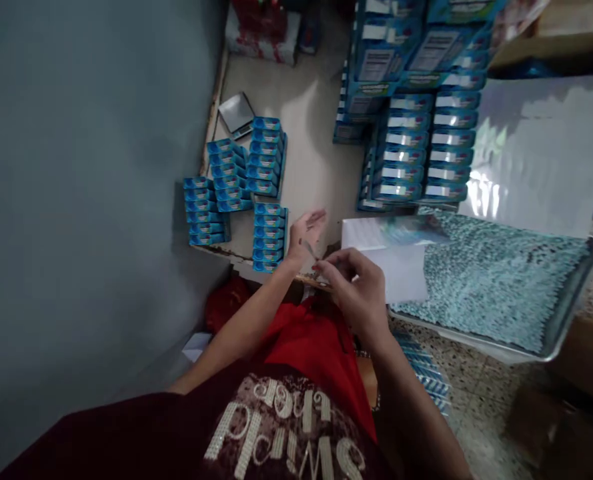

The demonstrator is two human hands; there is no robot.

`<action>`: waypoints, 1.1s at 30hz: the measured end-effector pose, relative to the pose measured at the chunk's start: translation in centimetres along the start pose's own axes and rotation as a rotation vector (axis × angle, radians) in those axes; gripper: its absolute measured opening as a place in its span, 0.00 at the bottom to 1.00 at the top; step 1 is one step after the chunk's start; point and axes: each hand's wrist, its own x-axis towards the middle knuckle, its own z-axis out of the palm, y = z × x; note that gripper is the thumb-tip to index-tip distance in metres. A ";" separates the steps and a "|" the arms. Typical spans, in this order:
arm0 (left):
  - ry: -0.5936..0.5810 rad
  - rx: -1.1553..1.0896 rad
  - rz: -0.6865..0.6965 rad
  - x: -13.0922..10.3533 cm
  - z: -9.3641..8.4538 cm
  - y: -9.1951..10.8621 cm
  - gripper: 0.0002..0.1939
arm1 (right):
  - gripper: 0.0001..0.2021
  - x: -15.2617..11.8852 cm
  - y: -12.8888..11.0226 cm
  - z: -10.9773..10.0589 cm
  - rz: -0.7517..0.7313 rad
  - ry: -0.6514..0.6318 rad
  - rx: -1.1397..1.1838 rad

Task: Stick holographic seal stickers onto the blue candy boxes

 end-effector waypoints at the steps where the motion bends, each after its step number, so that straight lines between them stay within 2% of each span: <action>1: 0.007 -0.060 -0.045 -0.6 -1.7 0.5 0.08 | 0.14 0.8 -1.3 1.1 0.095 -0.083 0.177; 2: 0.003 -0.129 -0.113 -1.1 -3.7 0.9 0.10 | 0.16 1.8 -2.3 2.4 0.184 -0.165 0.331; 4: -0.028 -0.293 -0.266 -1.7 -7.9 1.5 0.23 | 0.20 4.1 -3.0 5.7 0.321 -0.281 0.539; 5: -0.048 -0.369 -0.322 -1.8 -9.9 1.7 0.29 | 0.22 5.1 -2.8 7.5 0.367 -0.313 0.588; 7: -0.062 -0.462 -0.343 -1.7 -13.3 1.4 0.39 | 0.24 6.9 -1.7 11.0 0.419 -0.336 0.607; 9: -0.045 -0.515 -0.306 -1.2 -15.6 0.6 0.42 | 0.25 8.1 -0.4 14.1 0.427 -0.301 0.565; 11: -0.005 -0.544 -0.269 -0.5 -16.9 -0.6 0.37 | 0.25 8.8 0.9 16.4 0.420 -0.256 0.501; 13: 0.046 -0.533 -0.250 0.1 -17.6 -1.8 0.30 | 0.25 9.1 1.7 18.2 0.427 -0.227 0.462; 15: 0.100 -0.498 -0.251 0.6 -17.9 -2.5 0.29 | 0.25 9.4 2.1 19.5 0.454 -0.224 0.466; 18: 0.173 -0.490 -0.264 1.3 -18.4 -2.9 0.27 | 0.24 9.7 2.2 20.7 0.477 -0.236 0.477; 21: 0.241 -0.477 -0.265 1.7 -18.7 -2.8 0.19 | 0.23 9.9 2.1 21.4 0.467 -0.247 0.461; 23: 0.286 -0.395 -0.222 2.0 -18.9 -2.8 0.13 | 0.22 10.1 2.0 21.7 0.439 -0.215 0.422; 26: 0.343 -0.205 -0.071 2.7 -18.8 -3.2 0.08 | 0.20 10.6 2.0 22.3 0.388 -0.183 0.362; 29: 0.339 -0.136 -0.039 3.6 -18.6 -4.2 0.07 | 0.21 11.2 2.5 23.1 0.421 -0.207 0.371; 33: 0.276 -0.372 -0.163 4.3 -17.8 -6.2 0.08 | 0.22 11.2 3.7 23.3 0.502 -0.217 0.381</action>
